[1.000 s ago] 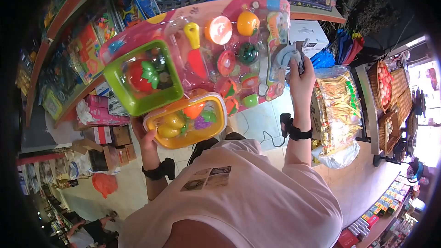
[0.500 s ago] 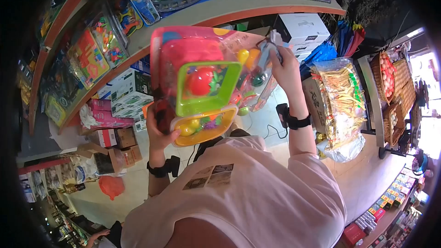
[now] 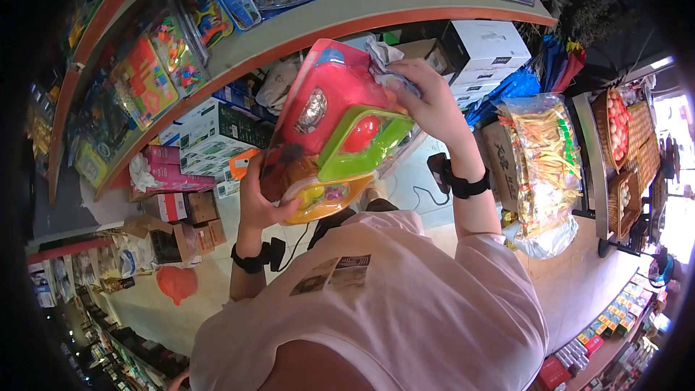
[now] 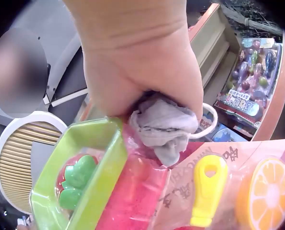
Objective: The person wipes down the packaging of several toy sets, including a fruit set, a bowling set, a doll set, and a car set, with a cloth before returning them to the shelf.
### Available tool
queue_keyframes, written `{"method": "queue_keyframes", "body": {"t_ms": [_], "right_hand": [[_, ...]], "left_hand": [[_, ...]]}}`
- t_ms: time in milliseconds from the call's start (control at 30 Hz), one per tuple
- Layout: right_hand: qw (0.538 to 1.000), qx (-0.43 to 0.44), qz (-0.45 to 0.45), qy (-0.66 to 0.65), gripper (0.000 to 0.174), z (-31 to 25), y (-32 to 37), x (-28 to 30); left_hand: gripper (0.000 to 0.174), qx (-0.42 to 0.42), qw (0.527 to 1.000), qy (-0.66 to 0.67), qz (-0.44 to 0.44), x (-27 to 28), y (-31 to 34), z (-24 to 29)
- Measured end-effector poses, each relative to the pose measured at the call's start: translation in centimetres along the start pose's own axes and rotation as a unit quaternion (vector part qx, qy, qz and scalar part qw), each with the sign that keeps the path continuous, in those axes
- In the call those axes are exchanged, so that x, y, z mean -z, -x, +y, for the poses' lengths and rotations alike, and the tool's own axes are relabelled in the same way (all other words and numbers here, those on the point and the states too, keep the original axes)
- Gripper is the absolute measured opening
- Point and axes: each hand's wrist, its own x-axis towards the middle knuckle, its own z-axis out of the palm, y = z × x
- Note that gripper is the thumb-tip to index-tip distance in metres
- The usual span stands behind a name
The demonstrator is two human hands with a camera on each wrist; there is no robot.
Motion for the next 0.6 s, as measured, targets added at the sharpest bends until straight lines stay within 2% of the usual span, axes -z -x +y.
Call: {"method": "queue_keyframes", "body": {"t_ms": [233,433,533,600], "right_hand": [[0.999,0.016,-0.019,0.035,0.022,-2.6,-0.8,-0.6],[0.999,0.030,-0.015,0.021,0.023,-1.7,-0.7,-0.9],[0.999,0.004,0.006,-0.042,0.028,-1.0,-0.3,-0.6],[0.999,-0.016,0.034,0.005,0.032,-2.1,-0.5,-0.1]], "left_hand": [[0.078,0.032,0.991,-0.121,-0.042,-0.3,-0.5,1.8],[0.077,-0.001,0.979,-0.203,-0.028,-0.5,-0.9,1.8],[0.081,-0.002,0.974,-0.222,-0.048,0.0,-1.4,1.9],[0.080,-0.012,0.965,-0.253,-0.069,0.2,-1.8,1.7]]}}
